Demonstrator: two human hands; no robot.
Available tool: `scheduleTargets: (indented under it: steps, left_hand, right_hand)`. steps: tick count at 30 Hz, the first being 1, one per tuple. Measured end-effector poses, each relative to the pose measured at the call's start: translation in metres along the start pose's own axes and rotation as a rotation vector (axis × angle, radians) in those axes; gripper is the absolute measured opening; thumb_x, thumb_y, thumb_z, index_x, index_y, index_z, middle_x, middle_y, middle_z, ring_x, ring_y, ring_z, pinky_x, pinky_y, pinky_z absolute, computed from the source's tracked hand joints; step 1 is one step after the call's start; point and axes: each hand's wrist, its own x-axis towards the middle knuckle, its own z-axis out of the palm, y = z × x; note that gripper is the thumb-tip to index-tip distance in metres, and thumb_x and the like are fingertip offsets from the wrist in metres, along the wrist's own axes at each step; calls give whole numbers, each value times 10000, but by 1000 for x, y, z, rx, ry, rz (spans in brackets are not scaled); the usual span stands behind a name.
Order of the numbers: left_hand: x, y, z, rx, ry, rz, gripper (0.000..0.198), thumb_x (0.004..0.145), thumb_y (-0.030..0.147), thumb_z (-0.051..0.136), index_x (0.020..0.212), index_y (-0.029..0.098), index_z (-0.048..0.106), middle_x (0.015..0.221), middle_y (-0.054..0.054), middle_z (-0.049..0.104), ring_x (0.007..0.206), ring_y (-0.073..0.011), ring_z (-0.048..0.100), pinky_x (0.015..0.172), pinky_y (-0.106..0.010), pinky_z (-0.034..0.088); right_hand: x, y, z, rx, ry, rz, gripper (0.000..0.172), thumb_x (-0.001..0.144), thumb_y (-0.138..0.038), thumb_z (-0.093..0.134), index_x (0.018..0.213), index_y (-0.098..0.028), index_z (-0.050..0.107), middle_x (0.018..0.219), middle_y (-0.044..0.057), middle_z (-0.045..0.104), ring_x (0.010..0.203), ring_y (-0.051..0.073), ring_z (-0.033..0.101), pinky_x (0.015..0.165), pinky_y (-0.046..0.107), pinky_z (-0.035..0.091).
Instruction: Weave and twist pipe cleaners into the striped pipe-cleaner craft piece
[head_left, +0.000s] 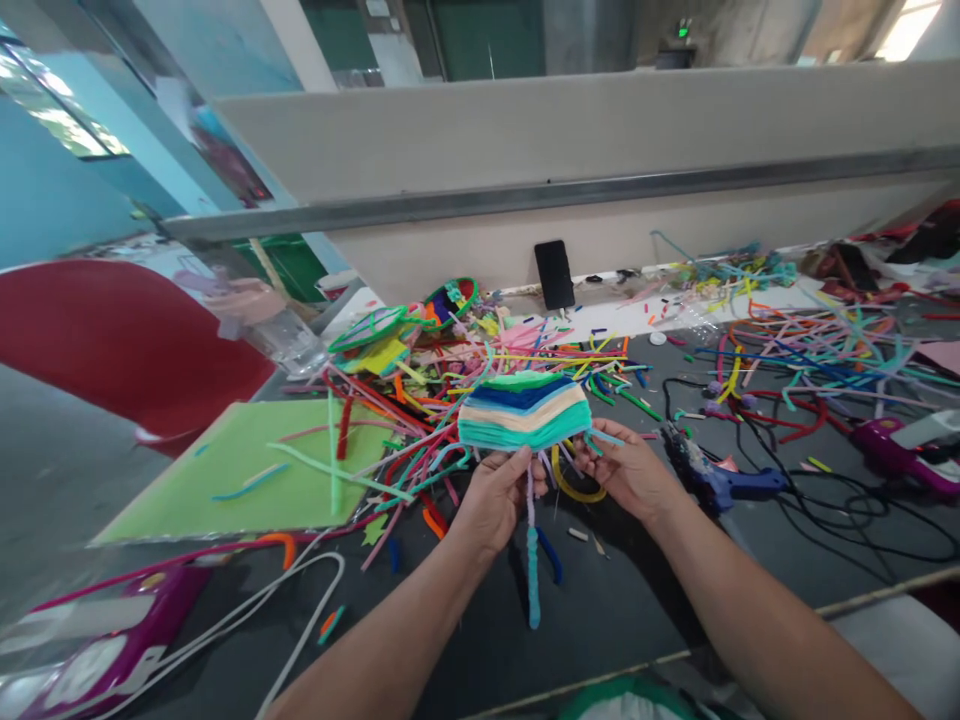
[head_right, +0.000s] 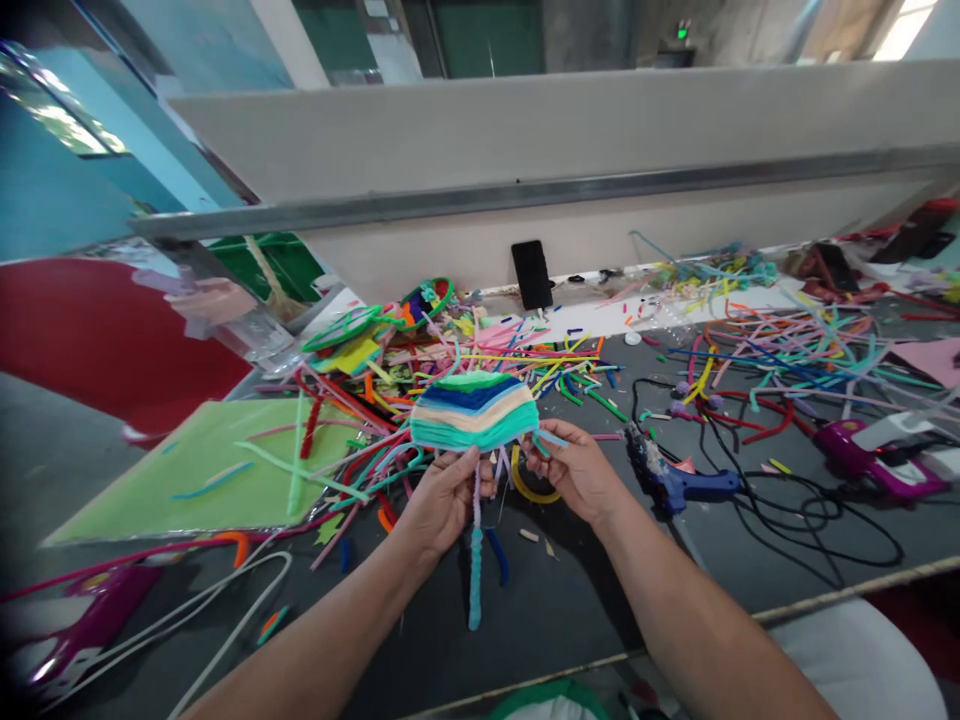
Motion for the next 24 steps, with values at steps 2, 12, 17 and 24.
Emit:
scheduleTargets:
  steps: [2,12,17,24]
  left_hand:
    - [0,0,1,11,7,5,255,676,309,764,640,118,600,584,-22,625,469,-98,566,479,-209,462]
    - [-5,-2,7,17,-4,-2,212,670,287,768,694,118,642,601,-26,634,513,-109,580,503,-218,474]
    - [-7,-1,7,27,-17,6,213,666,294,767,693,114,655,602,-39,647,506,-118,584,515,-233,482]
    - [-7,0,9,23,-23,31,196,681,283,754,680,112,658,611,-33,650,507,-117,587,523,-236,480]
  right_hand:
    - [0,0,0,2,-12,-11,197,698,-260,769,845,-180,665,761,15,664,639,92,595,611,208,476]
    - [-1,2,3,99,-61,-4,197,660,-230,780,766,-172,625,692,-9,568,601,83,518,587,200,444]
    - [0,6,3,118,-54,19,203,662,-258,776,741,-178,607,686,-15,542,603,86,486,602,211,448]
    - [-1,7,2,120,-53,38,178,690,-257,763,749,-175,617,695,-16,547,614,86,496,632,225,458]
